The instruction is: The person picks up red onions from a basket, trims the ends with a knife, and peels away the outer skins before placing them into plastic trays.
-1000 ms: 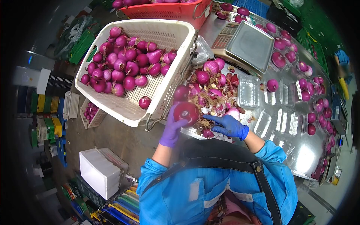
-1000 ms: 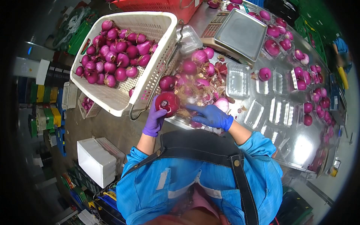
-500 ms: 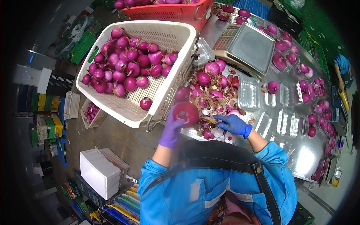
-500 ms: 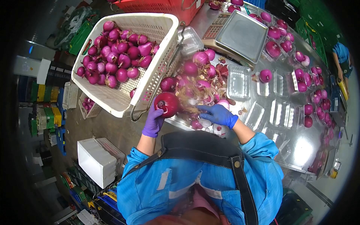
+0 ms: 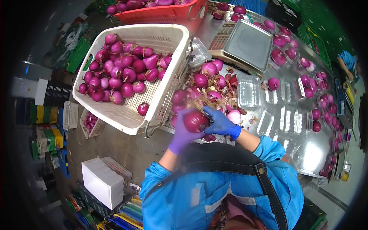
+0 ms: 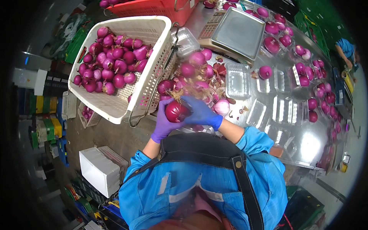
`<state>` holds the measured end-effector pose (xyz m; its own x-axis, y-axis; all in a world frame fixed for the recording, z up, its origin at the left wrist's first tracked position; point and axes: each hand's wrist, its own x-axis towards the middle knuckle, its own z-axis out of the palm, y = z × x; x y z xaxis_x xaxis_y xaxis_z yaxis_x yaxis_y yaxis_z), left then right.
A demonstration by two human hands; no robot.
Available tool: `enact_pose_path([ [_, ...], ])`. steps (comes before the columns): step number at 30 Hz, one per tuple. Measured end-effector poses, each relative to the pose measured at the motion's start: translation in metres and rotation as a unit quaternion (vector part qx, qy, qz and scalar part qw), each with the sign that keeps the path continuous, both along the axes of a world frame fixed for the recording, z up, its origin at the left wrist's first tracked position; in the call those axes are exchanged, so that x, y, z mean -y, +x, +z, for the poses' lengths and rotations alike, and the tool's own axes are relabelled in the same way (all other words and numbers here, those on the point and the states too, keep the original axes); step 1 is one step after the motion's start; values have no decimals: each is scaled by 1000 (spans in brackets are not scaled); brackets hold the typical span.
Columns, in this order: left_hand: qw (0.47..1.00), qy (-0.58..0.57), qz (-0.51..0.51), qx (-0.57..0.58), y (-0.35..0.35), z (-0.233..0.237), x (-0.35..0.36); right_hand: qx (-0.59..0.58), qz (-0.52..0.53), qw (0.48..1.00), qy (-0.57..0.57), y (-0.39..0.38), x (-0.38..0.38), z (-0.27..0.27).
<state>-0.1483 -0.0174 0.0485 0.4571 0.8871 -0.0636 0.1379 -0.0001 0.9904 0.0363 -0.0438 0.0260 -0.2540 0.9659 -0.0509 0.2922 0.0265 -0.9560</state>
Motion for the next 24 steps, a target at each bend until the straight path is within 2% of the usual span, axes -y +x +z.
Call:
enact_pose_path([
  [4, 1000, -23, -8, 12, -2, -17, 1, 23, -4, 1000, 4, 0, 1, -1],
  [7, 999, 1, -30, -15, -6, -33, 0, 49, 22, 998, 19, 1, -1, 0],
  [9, 999, -33, -22, 16, -5, -43, 3, 88, 16, 996, 16, 2, 0, 6],
  [13, 998, -50, -16, 33, -2, -52, -2, 56, 23, 998, 25, 8, -8, -2],
  [15, 998, -37, -48, -5, -4, -49, -3, 81, 53, 995, -17, 13, -8, 2],
  [16, 998, -37, -46, -5, -10, -41, -4, 23, 58, 994, -91, 21, -12, -7],
  [17, 961, -228, -66, 141, -18, -31, -6, -35, 63, 984, -163, 31, -15, -17],
  [18, 867, -403, -81, 281, -22, -23, -9, -20, 112, 986, -124, 37, -16, -16],
  [19, 867, -404, -77, 280, -23, -20, -7, -22, 115, 985, -125, 39, -14, -19],
  [21, 841, -406, -68, 350, -20, -15, -13, -71, 11, 994, -81, 43, -20, -20],
  [22, 844, -396, -72, 353, -21, -18, -18, 45, -30, 998, 29, 42, -18, -15],
  [23, 846, -393, -73, 353, -20, -18, -20, 45, -29, 998, 33, 40, -18, -14],
  [24, 825, -418, -46, 378, -18, -15, -22, 39, -17, 999, 29, 36, -18, -7],
])
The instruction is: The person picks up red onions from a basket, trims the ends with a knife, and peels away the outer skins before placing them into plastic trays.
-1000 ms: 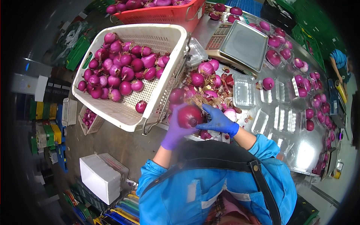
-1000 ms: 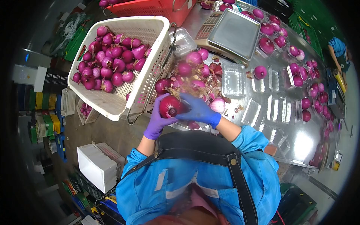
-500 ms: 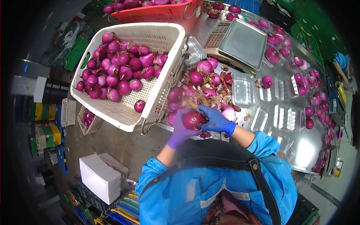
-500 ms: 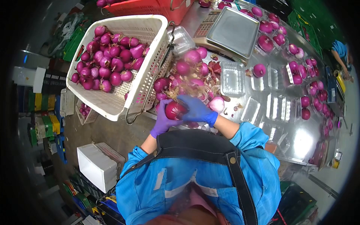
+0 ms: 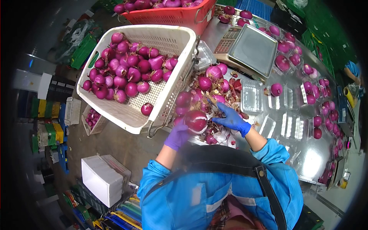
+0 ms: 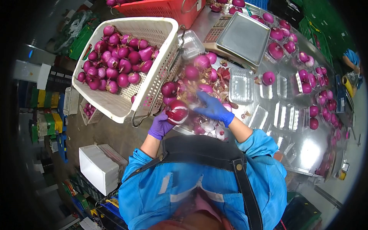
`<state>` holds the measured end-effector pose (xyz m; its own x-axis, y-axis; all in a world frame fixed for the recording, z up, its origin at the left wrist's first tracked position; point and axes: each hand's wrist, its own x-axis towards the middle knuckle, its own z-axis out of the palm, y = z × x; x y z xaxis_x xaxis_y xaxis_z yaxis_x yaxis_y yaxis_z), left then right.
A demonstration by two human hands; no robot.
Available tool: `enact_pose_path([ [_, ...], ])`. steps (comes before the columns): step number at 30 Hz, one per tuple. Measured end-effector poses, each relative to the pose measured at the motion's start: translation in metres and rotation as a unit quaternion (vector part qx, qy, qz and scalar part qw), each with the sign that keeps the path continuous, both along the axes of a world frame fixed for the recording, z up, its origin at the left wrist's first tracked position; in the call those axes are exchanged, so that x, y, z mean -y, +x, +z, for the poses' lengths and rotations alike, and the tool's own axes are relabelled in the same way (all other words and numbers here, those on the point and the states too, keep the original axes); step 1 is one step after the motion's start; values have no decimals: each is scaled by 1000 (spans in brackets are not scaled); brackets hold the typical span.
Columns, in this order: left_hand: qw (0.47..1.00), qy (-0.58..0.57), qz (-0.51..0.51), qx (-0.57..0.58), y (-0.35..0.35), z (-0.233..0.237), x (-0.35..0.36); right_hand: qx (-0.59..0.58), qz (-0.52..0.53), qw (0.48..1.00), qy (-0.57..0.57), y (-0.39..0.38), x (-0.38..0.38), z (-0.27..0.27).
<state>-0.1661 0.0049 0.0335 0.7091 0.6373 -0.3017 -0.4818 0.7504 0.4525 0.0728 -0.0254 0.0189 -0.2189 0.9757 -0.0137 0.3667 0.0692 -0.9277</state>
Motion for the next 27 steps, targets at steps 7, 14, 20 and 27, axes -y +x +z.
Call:
enact_pose_path([
  [7, 997, 25, -4, -78, -4, 8, -9, 77, 136, 983, -98, 6, 10, 50],
  [14, 855, 337, -162, -360, 12, 19, 5, 82, 176, 981, 8, -8, -2, 40],
  [20, 788, 454, -233, -345, 11, -8, 19, 119, 230, 965, -41, -21, 12, 48],
  [27, 735, 560, -292, -249, 7, -2, 15, 234, 177, 947, -133, -8, 2, 35],
])
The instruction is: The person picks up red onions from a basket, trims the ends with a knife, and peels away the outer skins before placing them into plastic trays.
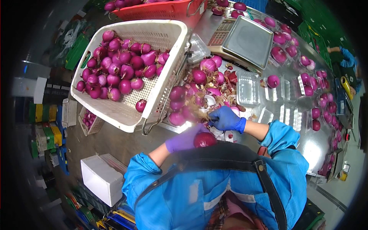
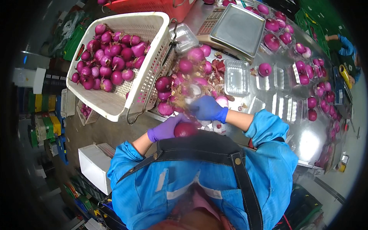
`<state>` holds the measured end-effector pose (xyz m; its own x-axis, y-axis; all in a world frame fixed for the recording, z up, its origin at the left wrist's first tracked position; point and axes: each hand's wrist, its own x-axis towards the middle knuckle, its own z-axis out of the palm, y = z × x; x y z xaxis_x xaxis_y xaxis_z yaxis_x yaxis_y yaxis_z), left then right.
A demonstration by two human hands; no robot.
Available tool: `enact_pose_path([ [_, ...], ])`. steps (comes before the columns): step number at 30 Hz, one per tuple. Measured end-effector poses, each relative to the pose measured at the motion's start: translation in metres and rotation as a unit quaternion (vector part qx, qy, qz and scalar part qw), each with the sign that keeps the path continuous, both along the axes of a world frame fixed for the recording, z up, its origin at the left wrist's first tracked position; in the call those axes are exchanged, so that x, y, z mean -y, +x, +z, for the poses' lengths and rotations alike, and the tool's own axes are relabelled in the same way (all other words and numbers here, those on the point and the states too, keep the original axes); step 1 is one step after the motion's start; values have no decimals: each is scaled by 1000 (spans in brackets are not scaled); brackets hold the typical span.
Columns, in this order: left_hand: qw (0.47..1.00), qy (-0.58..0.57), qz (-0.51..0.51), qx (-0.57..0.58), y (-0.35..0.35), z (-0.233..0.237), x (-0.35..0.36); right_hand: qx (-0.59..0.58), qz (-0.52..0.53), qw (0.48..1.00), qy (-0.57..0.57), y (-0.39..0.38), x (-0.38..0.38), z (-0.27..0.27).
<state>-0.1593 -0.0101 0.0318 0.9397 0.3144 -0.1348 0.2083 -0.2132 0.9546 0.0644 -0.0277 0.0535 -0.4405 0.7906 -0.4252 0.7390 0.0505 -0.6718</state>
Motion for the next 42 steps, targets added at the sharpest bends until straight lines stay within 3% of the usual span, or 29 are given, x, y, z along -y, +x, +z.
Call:
enact_pose_path([
  [1, 1000, -1, 0, 1, 1, 7, -5, -68, -5, 996, 61, 2, 10, -7],
  [4, 995, -69, 75, -4, 0, 17, -16, -148, -50, 984, 87, 14, 6, -8],
  [5, 962, -182, 200, 23, -1, 8, -15, -219, -114, 966, 80, 19, 2, -5],
  [6, 900, -294, 318, 49, 0, 4, -16, -218, -113, 966, 84, 18, 0, -5],
  [8, 882, -339, 324, 51, -2, -4, -20, -196, -160, 942, 222, 15, 0, -9],
  [10, 840, -410, 347, 72, 1, 8, -20, -158, -129, 956, 210, 18, 1, -13],
  [12, 842, -409, 343, 77, -1, 10, -23, -174, -115, 974, 86, 20, -1, -13],
  [18, 835, -439, 313, 111, 2, 5, -23, -172, -73, 972, 144, 14, 4, -9],
  [20, 769, -531, 326, 142, 4, 17, -21, -153, -52, 977, 138, 18, 3, -2],
  [22, 782, -508, 330, 145, 5, 27, -23, -91, -5, 994, 64, 26, 6, 12],
  [30, 835, -439, 316, 98, -4, 31, -30, -67, 34, 992, 101, 33, 10, 19],
  [42, 853, -397, 323, 107, -12, 29, -32, -81, 45, 993, 68, 56, 9, -8],
])
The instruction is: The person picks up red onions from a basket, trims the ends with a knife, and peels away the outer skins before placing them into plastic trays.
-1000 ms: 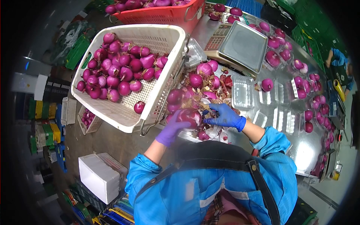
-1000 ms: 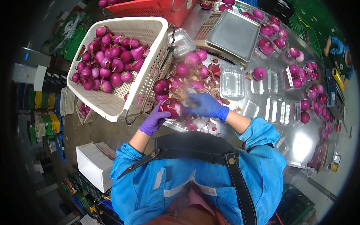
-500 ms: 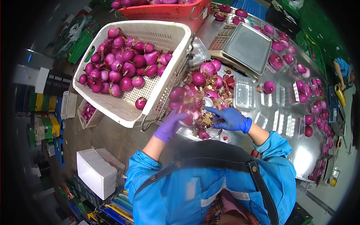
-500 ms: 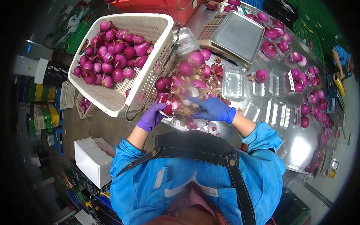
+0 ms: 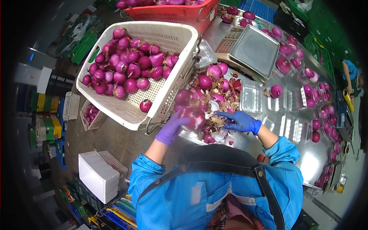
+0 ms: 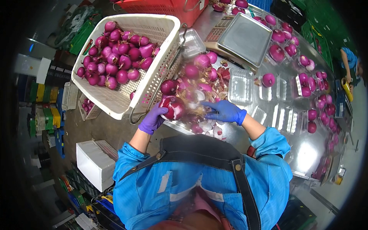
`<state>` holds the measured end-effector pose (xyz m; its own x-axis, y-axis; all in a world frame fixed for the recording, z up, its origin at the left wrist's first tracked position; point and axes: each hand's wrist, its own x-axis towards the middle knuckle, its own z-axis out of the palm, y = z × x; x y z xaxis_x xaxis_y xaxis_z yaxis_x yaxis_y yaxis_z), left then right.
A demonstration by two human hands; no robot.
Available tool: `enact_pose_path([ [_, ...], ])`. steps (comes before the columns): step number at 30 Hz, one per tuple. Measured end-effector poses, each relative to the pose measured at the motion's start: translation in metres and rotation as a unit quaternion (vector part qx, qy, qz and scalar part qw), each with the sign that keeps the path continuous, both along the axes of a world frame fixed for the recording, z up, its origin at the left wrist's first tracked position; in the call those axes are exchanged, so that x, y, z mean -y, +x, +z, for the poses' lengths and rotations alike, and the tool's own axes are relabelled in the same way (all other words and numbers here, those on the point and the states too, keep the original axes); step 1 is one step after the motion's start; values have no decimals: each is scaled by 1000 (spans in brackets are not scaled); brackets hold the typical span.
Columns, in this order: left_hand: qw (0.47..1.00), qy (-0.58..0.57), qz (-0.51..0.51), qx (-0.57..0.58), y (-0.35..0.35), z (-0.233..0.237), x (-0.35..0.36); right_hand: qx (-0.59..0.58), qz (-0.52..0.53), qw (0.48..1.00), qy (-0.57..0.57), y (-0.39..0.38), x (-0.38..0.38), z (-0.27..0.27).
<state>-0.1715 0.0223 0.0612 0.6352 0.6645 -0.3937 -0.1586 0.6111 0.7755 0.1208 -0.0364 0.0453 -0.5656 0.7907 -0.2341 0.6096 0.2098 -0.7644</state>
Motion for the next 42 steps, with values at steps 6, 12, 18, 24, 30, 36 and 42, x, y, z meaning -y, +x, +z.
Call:
enact_pose_path([
  [6, 987, 106, -32, -113, 11, -4, 2, -151, -121, 981, -18, -28, -3, 12],
  [12, 957, 208, -93, -178, 21, -16, 6, -134, -115, 983, 41, -55, -12, 5],
  [18, 930, 271, -133, -211, 21, -37, 10, -123, -123, 985, 15, -68, -8, 17],
  [24, 970, 169, -131, -119, 15, -20, 5, -77, -130, 988, 1, -51, -16, 1],
  [30, 983, -95, -40, 154, 2, -15, 8, -277, -206, 938, -41, -36, -27, -8],
  [36, 995, -36, 51, 82, 20, -23, 10, -182, -134, 973, -48, -68, -16, 1],
  [42, 970, 242, 24, -24, 21, -48, 8, -343, -219, 875, -262, -77, -10, 14],
])
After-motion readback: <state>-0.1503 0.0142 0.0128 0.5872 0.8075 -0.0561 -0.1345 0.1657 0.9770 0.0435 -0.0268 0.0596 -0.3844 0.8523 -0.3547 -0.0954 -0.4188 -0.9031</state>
